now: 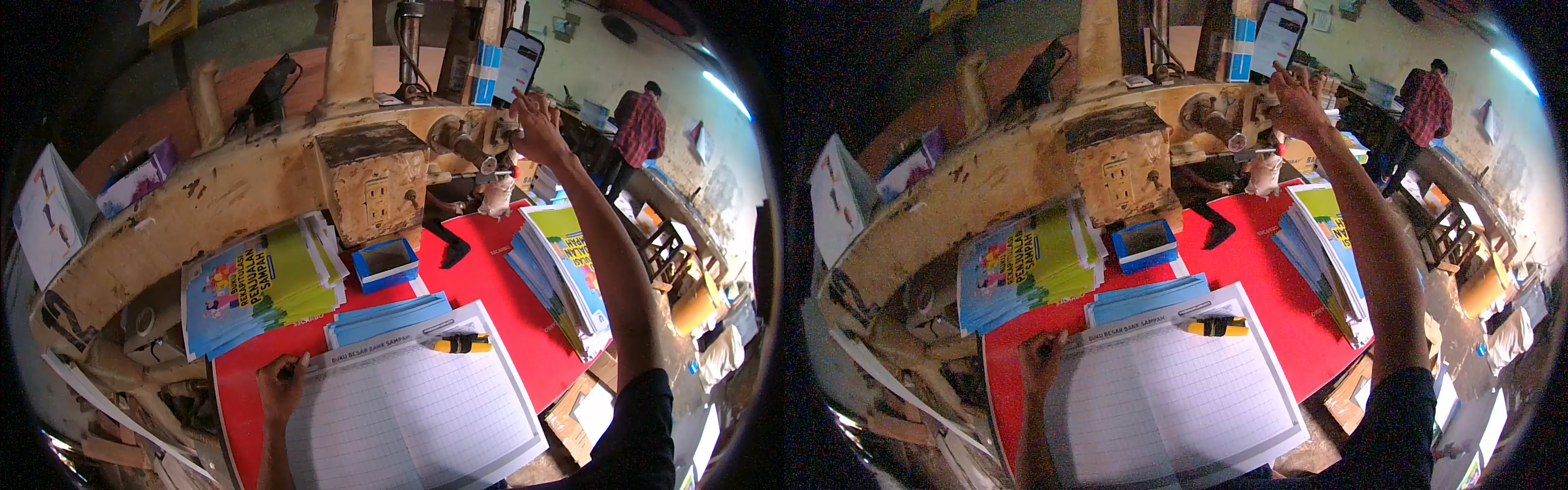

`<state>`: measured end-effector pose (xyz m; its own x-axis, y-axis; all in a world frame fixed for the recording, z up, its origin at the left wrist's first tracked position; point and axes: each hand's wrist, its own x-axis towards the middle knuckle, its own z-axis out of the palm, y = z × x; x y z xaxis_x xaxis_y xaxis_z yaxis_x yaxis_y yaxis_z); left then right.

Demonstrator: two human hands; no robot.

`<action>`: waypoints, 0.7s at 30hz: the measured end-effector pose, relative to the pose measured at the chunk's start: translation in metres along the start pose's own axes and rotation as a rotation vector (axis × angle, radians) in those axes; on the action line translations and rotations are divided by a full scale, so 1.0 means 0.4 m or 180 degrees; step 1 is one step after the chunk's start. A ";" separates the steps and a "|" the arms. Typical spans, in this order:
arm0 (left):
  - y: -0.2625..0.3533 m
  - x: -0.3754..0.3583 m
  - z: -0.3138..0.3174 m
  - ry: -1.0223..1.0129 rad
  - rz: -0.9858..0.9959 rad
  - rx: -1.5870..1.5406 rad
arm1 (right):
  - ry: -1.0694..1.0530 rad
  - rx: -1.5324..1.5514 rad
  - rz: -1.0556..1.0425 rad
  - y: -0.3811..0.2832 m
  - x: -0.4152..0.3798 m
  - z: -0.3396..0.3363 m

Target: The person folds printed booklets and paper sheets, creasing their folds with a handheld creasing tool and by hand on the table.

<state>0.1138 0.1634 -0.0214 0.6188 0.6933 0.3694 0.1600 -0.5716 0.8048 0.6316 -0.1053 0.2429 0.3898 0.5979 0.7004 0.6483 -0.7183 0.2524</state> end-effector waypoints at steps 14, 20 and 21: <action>-0.010 -0.003 0.001 0.0102 0.0085 0.0277 | 0.0448 0.0188 0.0059 0.018 -0.015 -0.006; 0.005 -0.002 -0.010 0.0074 0.0059 0.0404 | 0.0317 0.0239 0.0050 0.021 -0.002 -0.002; 0.002 -0.001 -0.011 0.0025 0.0051 0.0443 | 0.0267 0.0241 0.0041 0.023 0.003 -0.002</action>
<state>0.1104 0.1646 -0.0188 0.6161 0.6868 0.3857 0.2556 -0.6374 0.7269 0.6374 -0.1113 0.2466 0.3444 0.5545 0.7576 0.6923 -0.6950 0.1940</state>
